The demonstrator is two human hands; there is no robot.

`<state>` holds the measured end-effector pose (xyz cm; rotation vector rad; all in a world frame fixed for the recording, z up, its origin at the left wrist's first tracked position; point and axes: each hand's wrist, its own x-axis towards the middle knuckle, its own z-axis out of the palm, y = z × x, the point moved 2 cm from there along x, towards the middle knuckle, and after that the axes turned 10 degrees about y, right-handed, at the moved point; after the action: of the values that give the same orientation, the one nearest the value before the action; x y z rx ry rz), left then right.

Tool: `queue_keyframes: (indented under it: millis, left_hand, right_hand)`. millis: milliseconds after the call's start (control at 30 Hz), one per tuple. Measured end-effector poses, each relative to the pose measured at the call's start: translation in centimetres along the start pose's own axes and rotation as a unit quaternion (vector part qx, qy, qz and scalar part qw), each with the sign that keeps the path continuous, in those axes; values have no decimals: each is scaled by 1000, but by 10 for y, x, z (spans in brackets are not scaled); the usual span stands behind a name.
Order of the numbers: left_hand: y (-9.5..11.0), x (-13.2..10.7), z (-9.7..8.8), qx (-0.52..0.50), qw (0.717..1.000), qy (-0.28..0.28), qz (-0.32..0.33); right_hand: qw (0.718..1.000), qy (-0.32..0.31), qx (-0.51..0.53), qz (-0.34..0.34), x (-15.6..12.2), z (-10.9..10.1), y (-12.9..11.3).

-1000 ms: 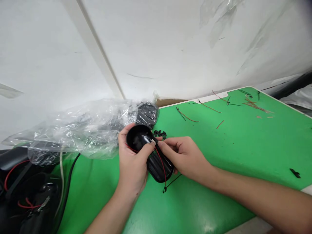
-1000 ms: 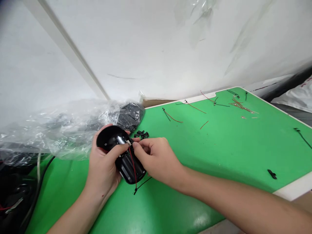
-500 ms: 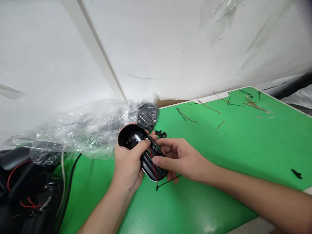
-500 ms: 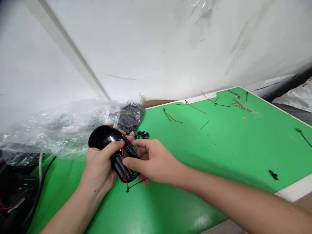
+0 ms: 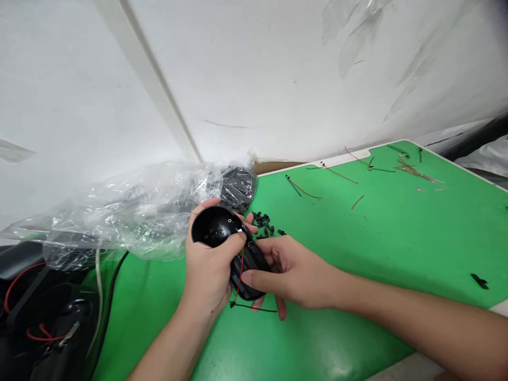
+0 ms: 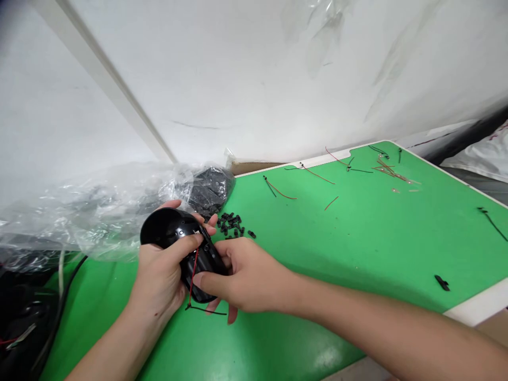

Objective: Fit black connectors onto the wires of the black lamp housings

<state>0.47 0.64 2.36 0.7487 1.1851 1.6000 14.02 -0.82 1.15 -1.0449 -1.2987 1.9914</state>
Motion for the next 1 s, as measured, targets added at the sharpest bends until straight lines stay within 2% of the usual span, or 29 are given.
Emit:
queue_keyframes:
  millis: [167,400,600,700,800,1000]
  left_hand:
    - [-3,-1,0,17,1000,3,17]
    - [0,-4,1,52,998,33,9]
    - [1,-3,1,62,998,24,11]
    - [1,-1,1,43,999,0,13]
    - [1,2,1,18,1000,1,-18]
    - [1,7,-1,-29,993,73,-89]
  right_hand:
    - [999,28,-25,9,-1,0,1]
    - [998,45,-37,10,-4,1,-1]
    - [998,47,-29,3,-3,2,2]
    - [999,41,-7,7,-2,1,1]
    - [999,22,34,13,0,-1,-2]
    - [992,-27,111,47,3,-4,-3]
